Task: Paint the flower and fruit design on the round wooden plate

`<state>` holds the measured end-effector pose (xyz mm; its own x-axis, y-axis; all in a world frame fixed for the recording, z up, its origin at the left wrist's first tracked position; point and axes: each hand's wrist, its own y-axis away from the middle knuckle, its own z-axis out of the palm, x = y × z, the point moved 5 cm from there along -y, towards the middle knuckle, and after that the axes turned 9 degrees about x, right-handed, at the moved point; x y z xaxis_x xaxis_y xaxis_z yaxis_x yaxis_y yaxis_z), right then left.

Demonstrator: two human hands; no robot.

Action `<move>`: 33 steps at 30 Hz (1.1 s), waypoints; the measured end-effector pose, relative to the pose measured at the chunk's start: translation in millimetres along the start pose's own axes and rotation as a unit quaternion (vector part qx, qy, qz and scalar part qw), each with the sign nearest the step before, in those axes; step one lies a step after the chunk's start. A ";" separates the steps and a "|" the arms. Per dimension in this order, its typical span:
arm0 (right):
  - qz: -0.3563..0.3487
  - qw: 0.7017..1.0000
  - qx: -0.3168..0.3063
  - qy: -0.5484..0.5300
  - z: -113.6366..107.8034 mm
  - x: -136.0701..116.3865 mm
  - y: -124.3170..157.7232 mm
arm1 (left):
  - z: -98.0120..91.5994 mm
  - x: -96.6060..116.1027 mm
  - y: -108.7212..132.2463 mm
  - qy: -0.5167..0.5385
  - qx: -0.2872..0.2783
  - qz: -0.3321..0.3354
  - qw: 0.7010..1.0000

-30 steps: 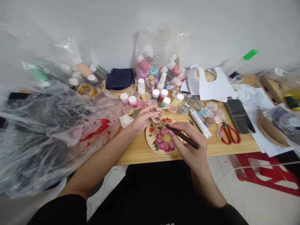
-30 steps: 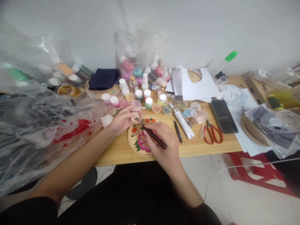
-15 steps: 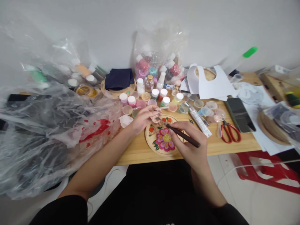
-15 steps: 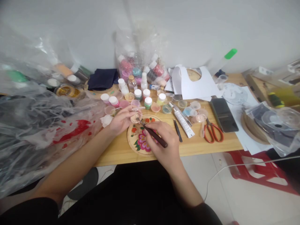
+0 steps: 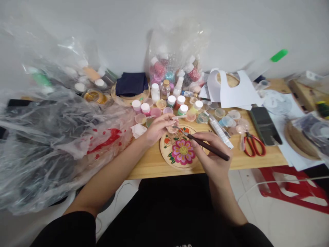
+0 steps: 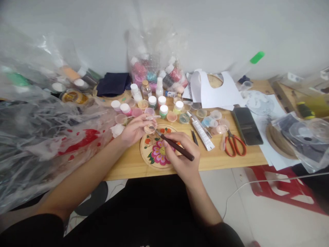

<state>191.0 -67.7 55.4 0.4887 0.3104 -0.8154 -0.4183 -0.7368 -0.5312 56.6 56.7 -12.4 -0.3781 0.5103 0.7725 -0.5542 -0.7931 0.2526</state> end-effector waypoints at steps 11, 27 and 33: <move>0.025 0.999 0.027 -0.033 -10.5 12.4 5.5 | -2.7 -2.1 -2.4 0.022 -0.008 0.011 1.000; 0.039 0.999 0.027 0.007 -39.9 42.2 20.6 | -0.7 -2.1 -2.3 0.012 -0.010 0.003 1.000; -0.002 0.999 -0.007 0.043 -31.2 42.1 19.6 | -0.5 -2.1 -2.5 0.011 -0.007 0.000 1.000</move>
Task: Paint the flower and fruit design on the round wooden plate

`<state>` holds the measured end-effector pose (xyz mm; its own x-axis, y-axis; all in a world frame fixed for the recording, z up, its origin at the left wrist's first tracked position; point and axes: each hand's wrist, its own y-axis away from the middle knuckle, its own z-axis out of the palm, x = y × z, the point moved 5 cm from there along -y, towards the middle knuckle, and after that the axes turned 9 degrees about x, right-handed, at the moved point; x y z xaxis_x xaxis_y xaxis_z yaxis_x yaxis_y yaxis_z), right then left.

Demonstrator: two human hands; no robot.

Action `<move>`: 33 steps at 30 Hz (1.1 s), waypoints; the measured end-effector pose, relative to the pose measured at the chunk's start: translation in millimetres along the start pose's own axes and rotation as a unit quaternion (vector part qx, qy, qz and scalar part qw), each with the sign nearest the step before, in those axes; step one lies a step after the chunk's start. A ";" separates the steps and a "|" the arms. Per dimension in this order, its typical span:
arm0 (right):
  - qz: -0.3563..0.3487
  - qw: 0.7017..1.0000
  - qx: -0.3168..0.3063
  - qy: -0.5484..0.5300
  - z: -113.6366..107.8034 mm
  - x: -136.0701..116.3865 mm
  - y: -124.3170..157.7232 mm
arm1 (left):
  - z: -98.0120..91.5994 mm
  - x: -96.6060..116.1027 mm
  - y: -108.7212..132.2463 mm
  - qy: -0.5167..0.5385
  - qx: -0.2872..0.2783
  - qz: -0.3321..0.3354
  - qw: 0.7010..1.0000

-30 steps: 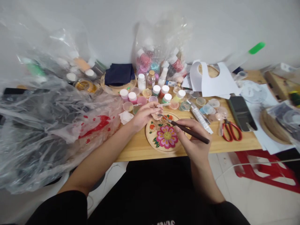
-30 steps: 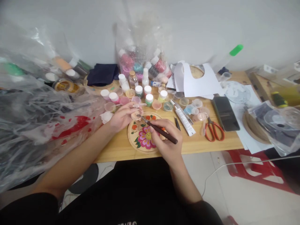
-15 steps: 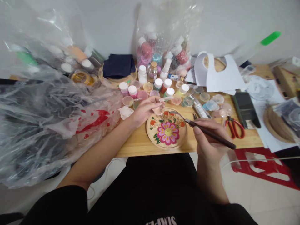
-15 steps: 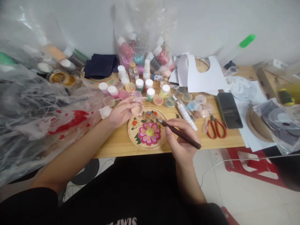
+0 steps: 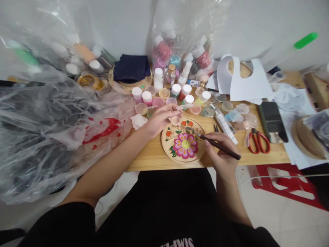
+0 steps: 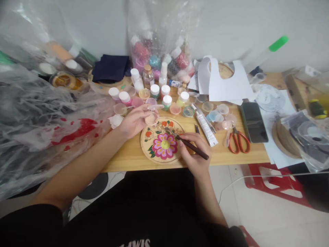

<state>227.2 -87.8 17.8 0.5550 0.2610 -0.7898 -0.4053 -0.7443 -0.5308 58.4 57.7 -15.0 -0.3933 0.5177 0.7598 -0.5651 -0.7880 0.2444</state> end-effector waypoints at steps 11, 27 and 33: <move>-0.012 0.999 -0.029 0.011 4.7 -4.1 -3.4 | 0.6 0.6 0.0 0.008 0.007 0.001 1.000; 0.040 0.999 -0.022 0.017 4.7 -3.3 -1.7 | 0.0 0.3 -0.3 0.008 0.005 0.005 1.000; 0.025 1.000 -0.007 0.016 2.0 -4.8 -1.5 | 1.1 1.7 0.0 0.011 0.006 0.002 1.000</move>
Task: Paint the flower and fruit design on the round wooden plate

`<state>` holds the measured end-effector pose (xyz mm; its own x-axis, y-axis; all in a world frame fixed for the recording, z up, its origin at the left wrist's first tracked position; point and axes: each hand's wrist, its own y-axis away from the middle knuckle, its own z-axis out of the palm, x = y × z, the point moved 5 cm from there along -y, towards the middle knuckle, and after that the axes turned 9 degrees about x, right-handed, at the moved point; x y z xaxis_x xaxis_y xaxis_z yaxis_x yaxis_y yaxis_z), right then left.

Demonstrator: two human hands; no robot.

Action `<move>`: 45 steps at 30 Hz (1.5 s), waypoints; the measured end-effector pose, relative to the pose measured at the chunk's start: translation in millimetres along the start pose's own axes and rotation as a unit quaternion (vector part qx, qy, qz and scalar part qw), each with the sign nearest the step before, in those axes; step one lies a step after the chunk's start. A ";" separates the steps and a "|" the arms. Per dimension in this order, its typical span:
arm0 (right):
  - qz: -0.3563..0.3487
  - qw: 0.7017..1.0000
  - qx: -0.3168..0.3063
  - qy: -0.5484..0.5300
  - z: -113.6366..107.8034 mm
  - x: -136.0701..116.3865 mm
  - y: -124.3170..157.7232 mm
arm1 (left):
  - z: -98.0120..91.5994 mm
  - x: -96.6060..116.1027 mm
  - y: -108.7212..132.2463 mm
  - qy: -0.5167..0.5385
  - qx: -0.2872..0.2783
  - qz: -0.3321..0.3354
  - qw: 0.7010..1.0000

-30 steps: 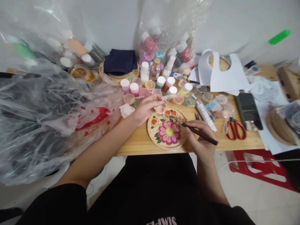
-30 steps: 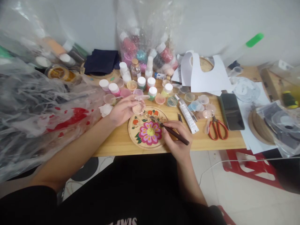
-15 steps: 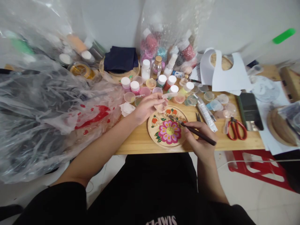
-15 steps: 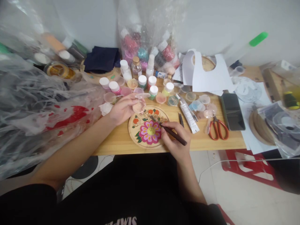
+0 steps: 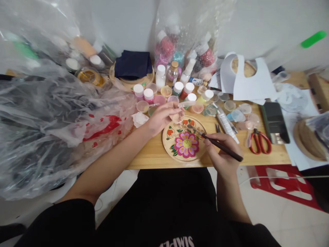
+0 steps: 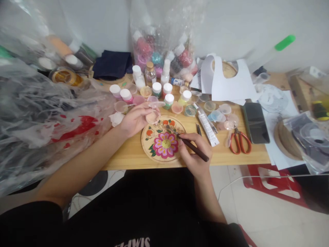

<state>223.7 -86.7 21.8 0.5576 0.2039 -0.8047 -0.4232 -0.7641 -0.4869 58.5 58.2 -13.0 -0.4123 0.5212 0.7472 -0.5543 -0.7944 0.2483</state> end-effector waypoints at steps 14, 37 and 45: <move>-0.021 0.999 -0.033 0.013 6.5 -8.3 -6.3 | -0.5 -0.6 -0.5 0.004 0.003 -0.002 1.000; -0.037 0.999 -0.039 -0.007 6.8 -7.8 -5.5 | 0.6 -0.5 0.4 0.006 0.000 -0.005 1.000; -0.032 0.998 -0.044 -0.012 7.1 -5.8 -3.5 | 0.2 -0.2 0.1 -0.006 -0.001 -0.002 1.000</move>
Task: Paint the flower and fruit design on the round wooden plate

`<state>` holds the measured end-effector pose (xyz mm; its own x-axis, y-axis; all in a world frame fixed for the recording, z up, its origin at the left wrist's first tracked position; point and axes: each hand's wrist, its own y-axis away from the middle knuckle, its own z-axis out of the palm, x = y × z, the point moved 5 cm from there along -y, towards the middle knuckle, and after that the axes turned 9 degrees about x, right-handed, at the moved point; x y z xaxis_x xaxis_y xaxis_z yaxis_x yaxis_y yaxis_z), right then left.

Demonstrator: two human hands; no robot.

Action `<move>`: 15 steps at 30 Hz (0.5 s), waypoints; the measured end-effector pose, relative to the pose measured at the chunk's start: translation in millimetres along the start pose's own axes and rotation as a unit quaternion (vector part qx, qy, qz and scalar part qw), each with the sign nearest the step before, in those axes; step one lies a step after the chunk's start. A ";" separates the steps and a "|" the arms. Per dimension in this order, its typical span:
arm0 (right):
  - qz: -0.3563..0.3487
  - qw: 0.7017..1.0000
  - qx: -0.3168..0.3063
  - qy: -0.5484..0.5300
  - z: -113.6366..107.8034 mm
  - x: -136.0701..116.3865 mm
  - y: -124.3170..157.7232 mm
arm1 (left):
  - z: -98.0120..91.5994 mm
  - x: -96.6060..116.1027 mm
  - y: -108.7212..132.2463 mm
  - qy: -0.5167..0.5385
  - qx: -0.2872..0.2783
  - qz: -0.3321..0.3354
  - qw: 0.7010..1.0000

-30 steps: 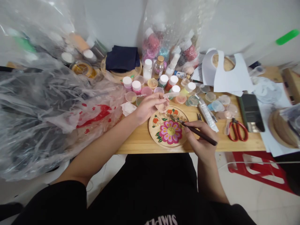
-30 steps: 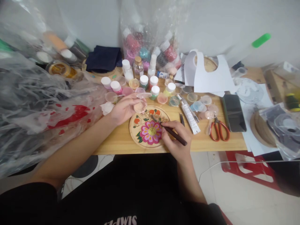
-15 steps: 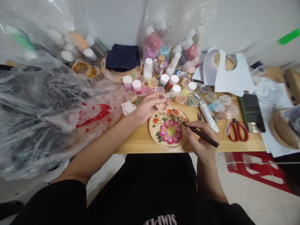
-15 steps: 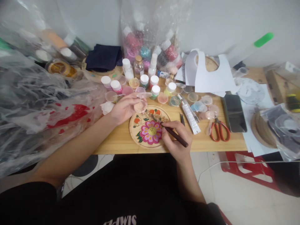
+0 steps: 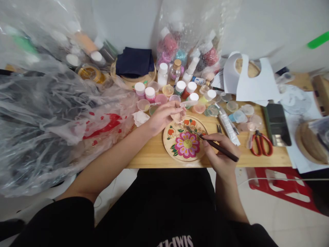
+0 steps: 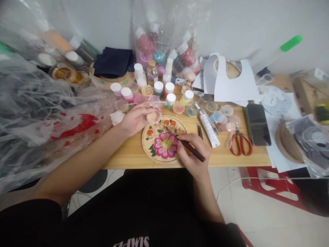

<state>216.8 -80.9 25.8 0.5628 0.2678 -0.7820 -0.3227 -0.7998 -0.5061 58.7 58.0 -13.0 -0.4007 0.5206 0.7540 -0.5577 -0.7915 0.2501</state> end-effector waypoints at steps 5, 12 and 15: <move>-0.012 1.000 0.014 -0.006 -1.4 -0.4 0.3 | -0.4 -0.4 -0.1 0.001 -0.003 -0.001 1.000; -0.005 1.000 0.003 0.003 -0.1 1.3 0.6 | 0.0 0.4 -0.2 0.009 0.005 -0.001 1.000; -0.011 1.000 0.012 -0.003 -1.1 1.1 0.2 | 0.5 0.7 -0.2 0.007 0.003 0.002 1.000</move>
<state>218.3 -81.3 25.2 0.5648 0.2890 -0.7730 -0.3281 -0.7808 -0.5317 58.9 58.3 -12.2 -0.4135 0.5221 0.7459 -0.5521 -0.7952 0.2506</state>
